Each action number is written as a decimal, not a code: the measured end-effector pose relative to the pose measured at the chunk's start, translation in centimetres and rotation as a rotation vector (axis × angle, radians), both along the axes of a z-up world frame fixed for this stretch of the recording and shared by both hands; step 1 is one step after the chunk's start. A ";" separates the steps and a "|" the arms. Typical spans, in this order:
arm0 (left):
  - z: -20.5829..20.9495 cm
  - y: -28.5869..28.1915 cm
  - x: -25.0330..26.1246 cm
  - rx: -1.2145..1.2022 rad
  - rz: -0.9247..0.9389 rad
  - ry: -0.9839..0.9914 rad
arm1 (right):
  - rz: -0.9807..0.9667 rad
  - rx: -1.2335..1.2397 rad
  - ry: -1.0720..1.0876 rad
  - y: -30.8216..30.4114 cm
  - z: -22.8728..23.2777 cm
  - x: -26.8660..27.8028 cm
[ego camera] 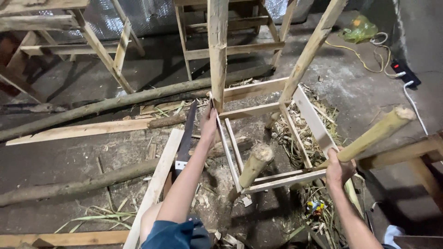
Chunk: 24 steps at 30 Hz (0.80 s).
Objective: Sanding and refining the components of a wooden stool frame using sandpaper and a hand saw.
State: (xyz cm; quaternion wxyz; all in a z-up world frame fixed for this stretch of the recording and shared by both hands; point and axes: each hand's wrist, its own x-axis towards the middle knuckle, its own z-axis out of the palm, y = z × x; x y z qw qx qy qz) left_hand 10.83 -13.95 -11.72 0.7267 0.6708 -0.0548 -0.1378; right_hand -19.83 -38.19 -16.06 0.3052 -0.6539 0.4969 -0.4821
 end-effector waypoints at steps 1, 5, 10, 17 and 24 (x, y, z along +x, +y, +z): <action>0.9 0.6 -0.9 0.057 -0.013 0.018 | 0.010 0.002 -0.002 0.2 0.0 -0.1; -0.7 1.2 -0.1 0.021 -0.069 0.052 | -0.006 0.006 -0.009 -0.3 -1.0 -0.1; -3.7 -1.0 2.3 -0.026 0.008 0.183 | -0.026 0.021 -0.003 -0.2 -0.7 -0.2; -9.0 -4.0 8.4 -0.076 0.068 0.191 | -0.041 0.062 0.008 0.9 1.0 0.1; -10.1 -3.1 7.8 0.005 0.074 0.148 | -0.035 0.038 0.007 -0.7 -0.8 0.1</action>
